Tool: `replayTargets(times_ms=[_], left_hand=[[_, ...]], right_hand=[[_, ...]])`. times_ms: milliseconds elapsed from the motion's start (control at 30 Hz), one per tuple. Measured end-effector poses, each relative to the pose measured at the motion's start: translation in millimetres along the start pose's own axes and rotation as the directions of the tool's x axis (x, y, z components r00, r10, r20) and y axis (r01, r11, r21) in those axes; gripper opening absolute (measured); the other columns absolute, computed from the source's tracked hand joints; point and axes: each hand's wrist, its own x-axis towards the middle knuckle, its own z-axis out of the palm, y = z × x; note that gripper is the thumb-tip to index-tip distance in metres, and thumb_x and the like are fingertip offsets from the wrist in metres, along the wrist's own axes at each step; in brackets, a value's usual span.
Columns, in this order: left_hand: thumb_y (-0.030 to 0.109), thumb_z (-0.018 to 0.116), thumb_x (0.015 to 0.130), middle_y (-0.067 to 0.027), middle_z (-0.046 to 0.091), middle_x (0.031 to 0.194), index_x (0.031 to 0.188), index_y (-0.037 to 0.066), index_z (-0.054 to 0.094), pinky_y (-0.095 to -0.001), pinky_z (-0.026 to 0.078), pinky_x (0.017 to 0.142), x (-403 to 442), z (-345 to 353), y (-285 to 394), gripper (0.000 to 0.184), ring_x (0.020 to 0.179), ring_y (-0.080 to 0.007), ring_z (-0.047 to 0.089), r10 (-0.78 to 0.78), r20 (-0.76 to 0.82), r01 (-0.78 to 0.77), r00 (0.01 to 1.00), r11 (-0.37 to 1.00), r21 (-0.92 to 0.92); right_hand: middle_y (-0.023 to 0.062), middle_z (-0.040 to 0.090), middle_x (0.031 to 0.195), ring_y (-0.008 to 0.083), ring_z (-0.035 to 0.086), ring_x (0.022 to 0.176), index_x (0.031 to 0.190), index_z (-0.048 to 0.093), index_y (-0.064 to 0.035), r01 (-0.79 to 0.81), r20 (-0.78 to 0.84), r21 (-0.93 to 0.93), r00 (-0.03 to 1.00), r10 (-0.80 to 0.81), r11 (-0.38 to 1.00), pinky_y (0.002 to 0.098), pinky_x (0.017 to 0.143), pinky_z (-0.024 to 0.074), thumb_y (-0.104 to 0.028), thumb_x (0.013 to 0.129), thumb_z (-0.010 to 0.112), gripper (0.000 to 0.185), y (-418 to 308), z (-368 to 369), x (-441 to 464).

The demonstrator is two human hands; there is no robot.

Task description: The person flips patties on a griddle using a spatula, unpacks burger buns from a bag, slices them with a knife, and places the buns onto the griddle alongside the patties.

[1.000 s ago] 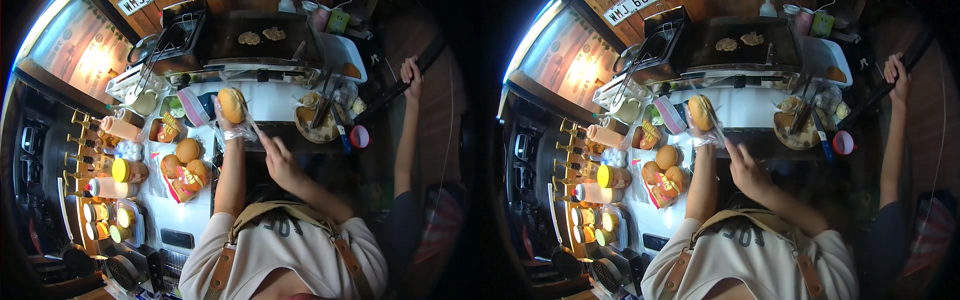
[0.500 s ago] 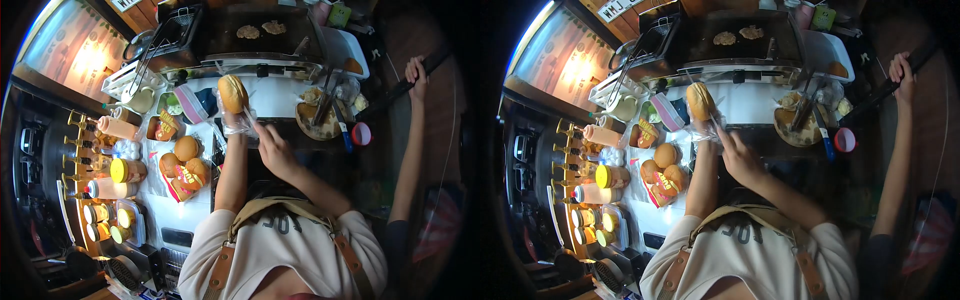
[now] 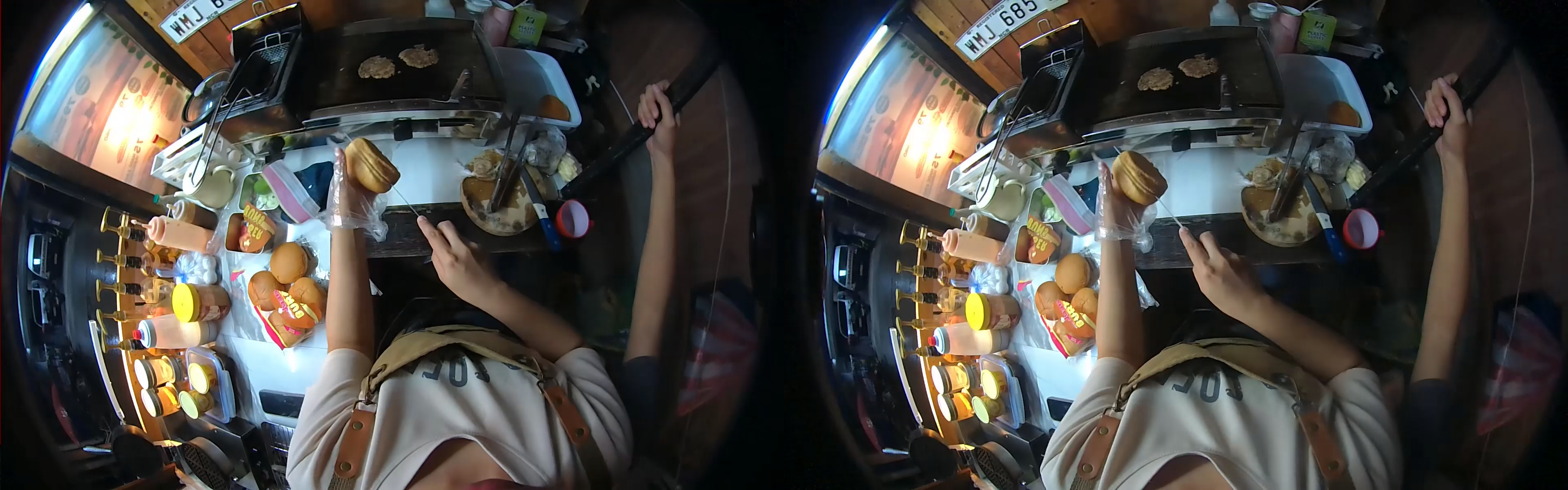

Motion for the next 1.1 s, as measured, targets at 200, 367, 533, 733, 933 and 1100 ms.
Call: replayTargets(times_ms=[200,367,533,733,933,1100], left_hand=[[0.037,0.064,0.075,-0.0111,0.049,0.111,0.118,0.012,0.042,-0.0496,0.045,0.083,5.9,-1.1,-7.0,0.054,0.1,-0.0291,0.051,-0.137,-0.08,0.134,0.987,0.99,-0.039],[0.03,0.066,0.076,-0.0112,0.05,0.108,0.118,0.008,0.04,-0.0476,0.046,0.083,7.1,-17.2,-19.9,0.054,0.099,-0.0288,0.052,-0.201,-0.036,0.195,0.979,0.974,-0.115],[0.039,0.06,0.078,-0.0099,0.053,0.104,0.113,0.012,0.045,-0.0454,0.048,0.075,-1.1,-1.0,-12.3,0.047,0.095,-0.027,0.053,-0.156,-0.078,0.152,0.985,0.986,-0.063],[0.04,0.059,0.078,-0.0109,0.054,0.106,0.113,0.012,0.045,-0.0452,0.048,0.075,-1.5,-18.6,-31.2,0.047,0.094,-0.0278,0.055,-0.183,-0.03,0.18,0.983,0.98,-0.083],[0.04,0.062,0.076,-0.0106,0.054,0.105,0.114,0.012,0.045,-0.0463,0.047,0.075,-12.7,-18.5,-13.3,0.05,0.093,-0.0284,0.055,-0.112,-0.073,0.105,0.991,0.99,-0.094],[0.04,0.059,0.078,-0.0105,0.054,0.106,0.115,0.013,0.045,-0.0444,0.047,0.074,-17.6,-20.6,-18.3,0.048,0.093,-0.0286,0.055,-0.103,-0.102,0.099,0.989,0.994,-0.051]], right_hand=[[0.0119,0.046,0.086,0.0242,0.059,0.059,0.122,0.042,-0.0009,0.026,-0.026,-0.054,0.999,-0.027,0.998,0.0332,0.049,0.051,-0.005,0.077,0.052,0.047,15.9,10.1,-12.1],[0.0108,0.047,0.088,0.0219,0.06,0.059,0.12,0.043,-0.0002,-0.013,0.039,-0.062,0.999,0.015,0.998,0.0323,0.049,0.0513,-0.007,0.079,0.05,0.042,13.9,13.5,-7.4],[0.0045,0.045,0.074,0.0128,0.05,0.05,0.102,0.046,-0.0037,0.005,0.082,0.225,0.996,-0.024,0.974,0.0253,0.045,0.0435,-0.011,0.087,0.042,0.018,16.0,-10.8,0.9],[-0.0039,0.041,0.05,0.0016,0.036,0.038,0.077,0.049,-0.0096,0.252,-0.463,0.767,0.854,0.237,0.59,0.0174,0.039,0.0322,-0.014,0.093,0.034,0.022,247.0,-245.0,33.7],[0.0094,0.046,0.083,0.0224,0.057,0.061,0.118,0.042,-0.0055,-0.012,0.088,0.071,0.996,0.006,0.997,0.0324,0.052,0.0485,-0.007,0.077,0.052,0.043,23.8,5.6,-26.3],[0.0128,0.049,0.095,0.0226,0.06,0.054,0.123,0.042,-0.0028,-0.011,0.043,-0.034,0.999,0.012,0.999,0.0321,0.045,0.0498,-0.013,0.077,0.051,0.047,17.1,34.0,-16.2]])
